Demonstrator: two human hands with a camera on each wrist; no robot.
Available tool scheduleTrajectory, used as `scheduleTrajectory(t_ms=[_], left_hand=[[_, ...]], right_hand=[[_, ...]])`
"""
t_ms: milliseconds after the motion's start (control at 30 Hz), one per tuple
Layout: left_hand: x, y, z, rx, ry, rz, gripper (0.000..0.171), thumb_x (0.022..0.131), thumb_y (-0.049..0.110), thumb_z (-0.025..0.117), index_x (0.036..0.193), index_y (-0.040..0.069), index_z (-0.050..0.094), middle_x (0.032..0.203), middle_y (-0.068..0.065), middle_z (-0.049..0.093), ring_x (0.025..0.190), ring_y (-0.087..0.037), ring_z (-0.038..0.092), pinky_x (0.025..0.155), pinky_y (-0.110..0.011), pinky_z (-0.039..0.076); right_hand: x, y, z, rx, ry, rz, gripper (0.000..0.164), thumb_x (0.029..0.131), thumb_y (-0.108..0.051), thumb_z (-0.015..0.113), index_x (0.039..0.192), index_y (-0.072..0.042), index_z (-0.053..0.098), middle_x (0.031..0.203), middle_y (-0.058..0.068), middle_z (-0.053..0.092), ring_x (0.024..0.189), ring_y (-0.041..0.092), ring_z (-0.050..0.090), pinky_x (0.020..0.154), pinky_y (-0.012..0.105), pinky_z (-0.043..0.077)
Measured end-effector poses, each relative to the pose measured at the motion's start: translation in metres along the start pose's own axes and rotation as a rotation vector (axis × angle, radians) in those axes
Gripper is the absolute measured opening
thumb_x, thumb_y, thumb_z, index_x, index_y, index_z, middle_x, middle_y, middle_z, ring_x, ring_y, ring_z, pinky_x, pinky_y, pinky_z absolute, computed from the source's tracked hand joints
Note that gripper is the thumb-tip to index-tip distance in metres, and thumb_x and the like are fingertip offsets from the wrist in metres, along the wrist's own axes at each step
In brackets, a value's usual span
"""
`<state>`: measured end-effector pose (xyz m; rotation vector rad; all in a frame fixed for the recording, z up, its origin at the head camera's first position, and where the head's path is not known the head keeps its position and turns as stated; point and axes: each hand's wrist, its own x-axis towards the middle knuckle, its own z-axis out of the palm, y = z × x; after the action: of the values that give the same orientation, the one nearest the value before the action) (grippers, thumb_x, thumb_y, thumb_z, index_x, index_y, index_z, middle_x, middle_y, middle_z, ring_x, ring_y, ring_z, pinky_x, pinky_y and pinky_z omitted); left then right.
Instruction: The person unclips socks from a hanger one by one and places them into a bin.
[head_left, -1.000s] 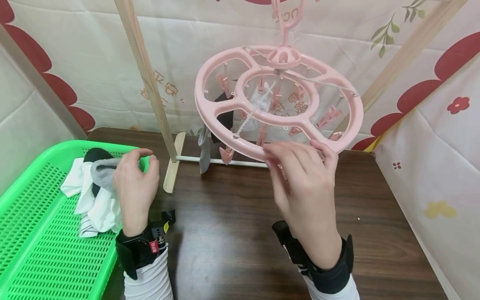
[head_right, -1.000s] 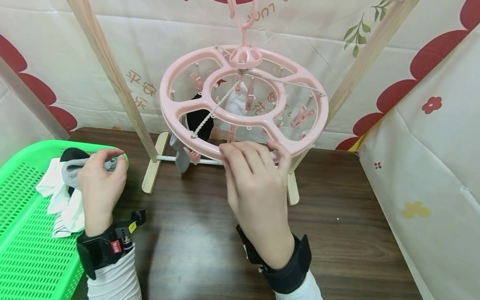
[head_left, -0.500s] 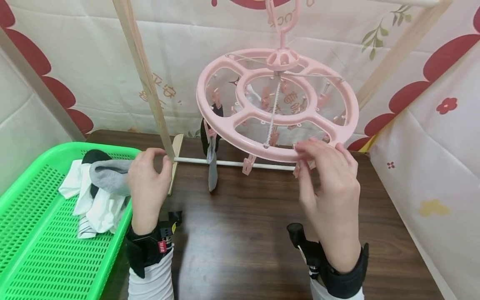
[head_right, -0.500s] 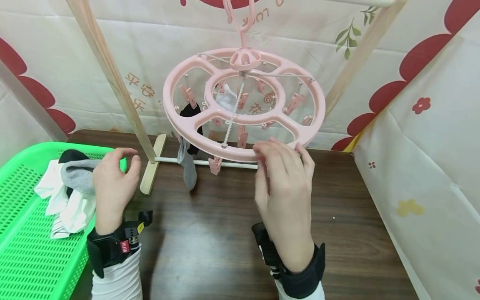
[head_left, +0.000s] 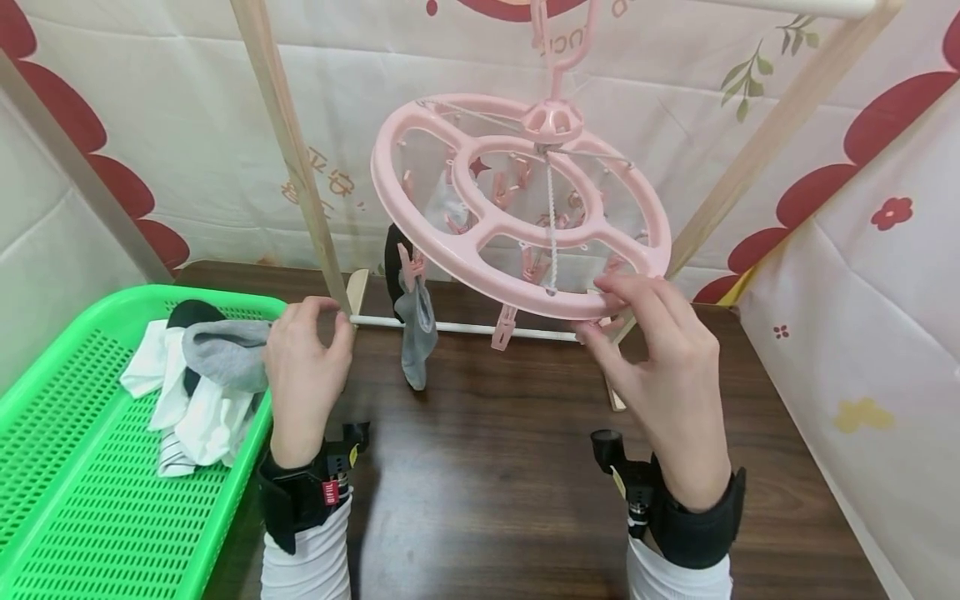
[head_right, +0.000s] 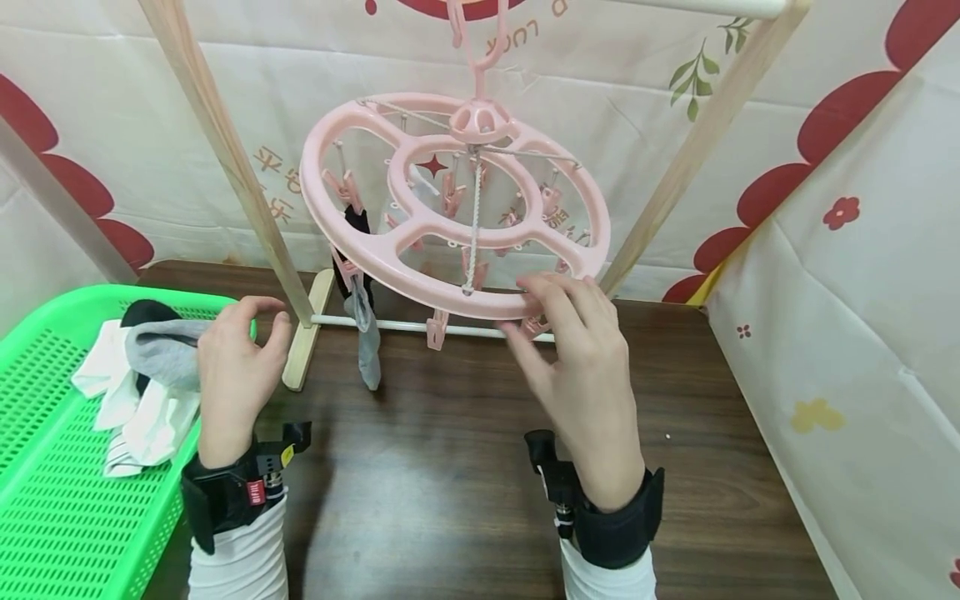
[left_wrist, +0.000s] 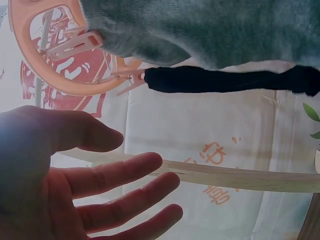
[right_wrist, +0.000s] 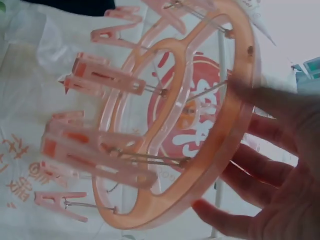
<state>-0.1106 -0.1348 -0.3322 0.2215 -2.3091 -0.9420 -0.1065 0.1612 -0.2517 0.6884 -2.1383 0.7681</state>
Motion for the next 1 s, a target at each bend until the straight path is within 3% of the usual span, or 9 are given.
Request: scheduleTrajectory(t_ms=[100,267,400,500,600,667,1000], left_hand=[[0.0,0.0,0.001,-0.005,0.002,0.012,0.019,0.09,0.008,0.058,0.101,-0.006,0.066,0.095,-0.025,0.063,0.091,-0.045,0.056,0.074,-0.056,0.041],[0.0,-0.001,0.002,-0.013,-0.002,0.039,0.018,0.089,0.007,0.059,0.099,-0.006,0.066,0.093,-0.025,0.064,0.089,-0.044,0.056,0.075,-0.054,0.041],[-0.001,-0.001,0.003,-0.011,-0.005,0.057,0.017,0.089,0.006,0.058,0.098,-0.006,0.066,0.092,-0.024,0.064,0.087,-0.043,0.056,0.074,-0.054,0.041],[-0.001,0.0,0.004,-0.004,-0.01,0.065,0.017,0.089,0.006,0.058,0.098,-0.006,0.066,0.091,-0.024,0.064,0.084,-0.042,0.056,0.071,-0.053,0.041],[-0.001,0.001,0.005,-0.002,-0.016,0.072,0.018,0.089,0.006,0.059,0.099,-0.006,0.066,0.091,-0.024,0.064,0.083,-0.042,0.055,0.07,-0.052,0.04],[-0.001,0.001,0.006,0.002,-0.019,0.078,0.018,0.089,0.007,0.059,0.099,-0.006,0.067,0.091,-0.024,0.064,0.082,-0.043,0.055,0.069,-0.052,0.04],[-0.002,0.002,0.007,0.021,-0.03,0.088,0.018,0.09,0.008,0.059,0.101,-0.005,0.067,0.089,-0.023,0.064,0.079,-0.041,0.055,0.066,-0.051,0.039]], right_hand=[[0.001,0.004,-0.001,-0.003,0.006,-0.009,0.036,0.072,0.007,0.08,0.106,0.0,0.069,0.108,0.016,0.065,0.097,0.032,0.06,0.091,0.02,0.04],[0.004,0.013,-0.006,0.0,0.029,-0.009,0.033,0.074,0.012,0.076,0.105,0.001,0.069,0.114,0.018,0.062,0.103,0.036,0.058,0.095,0.026,0.041],[0.007,0.021,-0.01,0.001,0.085,0.028,0.03,0.076,0.014,0.072,0.104,0.003,0.07,0.116,0.024,0.057,0.109,0.034,0.054,0.099,0.03,0.041],[0.007,0.028,-0.01,-0.027,0.151,0.083,0.028,0.079,0.013,0.07,0.104,0.001,0.072,0.111,0.027,0.053,0.106,0.025,0.051,0.096,0.023,0.04],[0.008,0.035,-0.01,-0.081,0.209,0.129,0.027,0.082,0.01,0.069,0.106,-0.001,0.073,0.103,0.028,0.052,0.093,0.023,0.049,0.082,0.015,0.036],[0.008,0.04,-0.009,-0.127,0.233,0.149,0.026,0.085,0.005,0.068,0.108,-0.003,0.073,0.098,0.027,0.054,0.085,0.026,0.049,0.073,0.018,0.032],[0.016,0.066,-0.003,-0.193,0.19,0.194,0.027,0.09,-0.002,0.065,0.117,-0.002,0.069,0.104,0.025,0.058,0.087,0.037,0.053,0.068,0.026,0.03]])
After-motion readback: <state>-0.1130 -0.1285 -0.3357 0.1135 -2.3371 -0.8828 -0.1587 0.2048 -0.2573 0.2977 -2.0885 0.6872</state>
